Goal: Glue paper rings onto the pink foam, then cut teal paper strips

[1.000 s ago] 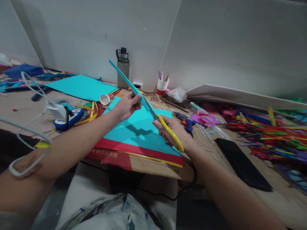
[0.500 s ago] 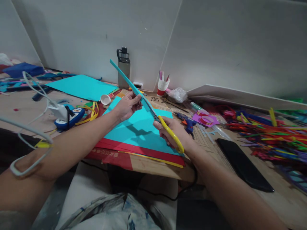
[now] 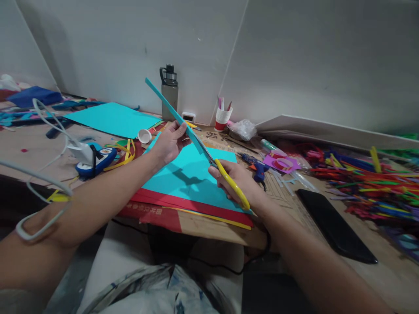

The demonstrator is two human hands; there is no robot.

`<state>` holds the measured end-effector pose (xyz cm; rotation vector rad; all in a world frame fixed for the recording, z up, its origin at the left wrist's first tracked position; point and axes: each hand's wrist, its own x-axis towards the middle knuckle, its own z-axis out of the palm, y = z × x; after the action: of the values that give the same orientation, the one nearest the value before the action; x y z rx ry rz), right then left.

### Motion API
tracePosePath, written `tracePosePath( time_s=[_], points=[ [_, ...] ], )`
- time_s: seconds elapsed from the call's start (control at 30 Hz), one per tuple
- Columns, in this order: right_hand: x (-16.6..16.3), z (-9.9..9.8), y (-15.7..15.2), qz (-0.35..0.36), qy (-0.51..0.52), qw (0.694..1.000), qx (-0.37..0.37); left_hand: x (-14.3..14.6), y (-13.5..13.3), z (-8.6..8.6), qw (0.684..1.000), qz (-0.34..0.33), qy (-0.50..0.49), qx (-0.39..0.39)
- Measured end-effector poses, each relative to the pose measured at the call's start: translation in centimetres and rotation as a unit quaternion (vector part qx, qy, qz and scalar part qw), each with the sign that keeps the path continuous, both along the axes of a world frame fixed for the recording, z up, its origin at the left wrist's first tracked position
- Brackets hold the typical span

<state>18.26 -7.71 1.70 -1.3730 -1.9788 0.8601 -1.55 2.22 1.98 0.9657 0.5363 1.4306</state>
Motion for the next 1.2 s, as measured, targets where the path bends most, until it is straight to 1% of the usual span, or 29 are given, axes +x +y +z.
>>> tracePosePath(
  time_s=[0.13,0.27,0.5,0.73,0.9,1.07,1.2],
  points=[
    [0.1,-0.09,0.01,0.003,0.017,1.0,-0.017,0.17,-0.37,0.17,0.999,-0.028,0.029,-0.028],
    [0.05,-0.22,-0.06,0.01,0.051,0.998,-0.043,0.28,-0.52,0.12,0.998,-0.045,0.031,-0.016],
    [0.07,-0.13,-0.14,0.01,0.054,0.998,-0.044,0.27,-0.8,0.39,0.998,-0.039,0.039,-0.033],
    [0.05,-0.34,-0.06,0.01,0.061,0.997,-0.048,0.25,-0.45,-0.05,0.998,-0.052,0.033,-0.014],
    [-0.22,-0.51,-0.1,-0.007,0.07,0.995,-0.064,0.19,-0.26,-0.26,0.998,-0.059,0.026,-0.001],
    [-0.38,-0.16,-0.37,-0.015,0.066,0.994,-0.091,0.2,-0.19,-0.48,0.998,-0.06,0.025,0.001],
    [-0.46,0.03,-0.45,-0.024,0.054,0.994,-0.088,0.29,-0.3,-0.4,0.998,-0.051,0.025,0.002]
  ],
)
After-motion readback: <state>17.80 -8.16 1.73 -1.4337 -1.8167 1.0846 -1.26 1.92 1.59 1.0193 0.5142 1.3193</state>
